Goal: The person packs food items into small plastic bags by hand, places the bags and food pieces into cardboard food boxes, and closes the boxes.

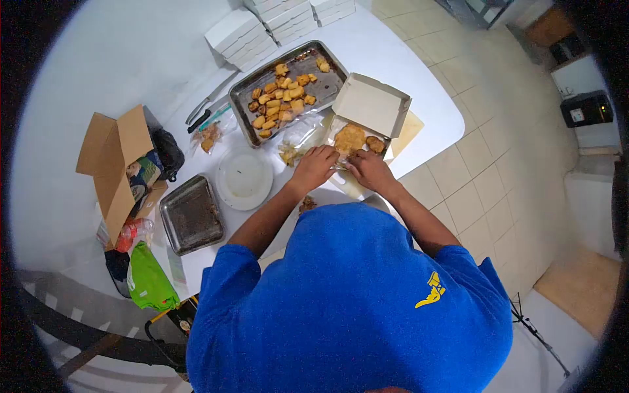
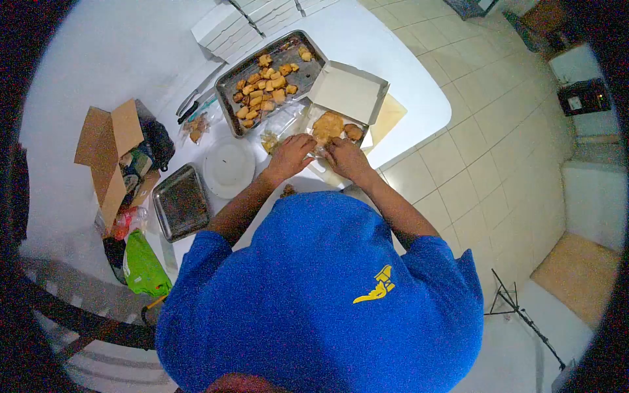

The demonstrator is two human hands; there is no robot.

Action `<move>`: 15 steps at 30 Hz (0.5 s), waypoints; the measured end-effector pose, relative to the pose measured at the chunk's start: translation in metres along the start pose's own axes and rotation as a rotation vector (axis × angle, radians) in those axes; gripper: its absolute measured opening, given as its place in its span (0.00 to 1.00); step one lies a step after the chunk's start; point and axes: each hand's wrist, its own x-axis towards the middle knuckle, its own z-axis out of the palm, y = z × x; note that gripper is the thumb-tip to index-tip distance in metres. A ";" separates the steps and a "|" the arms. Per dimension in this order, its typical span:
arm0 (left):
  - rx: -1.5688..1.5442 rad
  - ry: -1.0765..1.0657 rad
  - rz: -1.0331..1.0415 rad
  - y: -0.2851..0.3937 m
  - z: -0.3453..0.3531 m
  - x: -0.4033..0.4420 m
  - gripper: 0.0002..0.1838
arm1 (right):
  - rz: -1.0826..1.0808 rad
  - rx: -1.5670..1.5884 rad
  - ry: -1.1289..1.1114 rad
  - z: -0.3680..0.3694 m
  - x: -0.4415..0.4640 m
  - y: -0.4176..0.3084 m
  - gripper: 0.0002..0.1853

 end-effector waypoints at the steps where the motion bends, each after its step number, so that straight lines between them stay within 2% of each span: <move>1: 0.033 -0.023 -0.001 0.003 -0.004 0.001 0.26 | 0.037 0.015 -0.034 -0.007 -0.001 -0.005 0.13; 4: 0.121 -0.059 0.020 0.005 -0.011 0.008 0.23 | -0.021 0.004 0.076 -0.002 -0.007 -0.004 0.13; 6: 0.145 -0.034 0.038 -0.001 -0.001 0.011 0.20 | -0.075 0.005 0.068 0.013 -0.008 0.004 0.13; 7: 0.195 -0.106 -0.004 -0.008 0.013 0.010 0.18 | -0.101 -0.007 0.074 0.019 -0.006 0.011 0.12; 9: 0.223 -0.167 -0.066 -0.005 0.011 0.012 0.15 | 0.011 -0.028 -0.012 0.051 0.001 0.023 0.11; 10: 0.226 -0.341 -0.187 -0.001 0.009 0.019 0.12 | -0.005 -0.055 0.026 0.060 0.000 0.027 0.10; 11: 0.223 -0.428 -0.223 0.010 -0.009 0.026 0.12 | -0.003 -0.093 0.026 0.059 0.000 0.028 0.10; 12: 0.135 0.132 0.085 -0.005 0.009 0.004 0.13 | -0.046 -0.141 0.073 0.033 -0.005 0.013 0.09; 15: 0.120 0.115 0.082 -0.006 0.012 0.002 0.15 | -0.036 -0.127 0.044 0.022 -0.006 0.007 0.12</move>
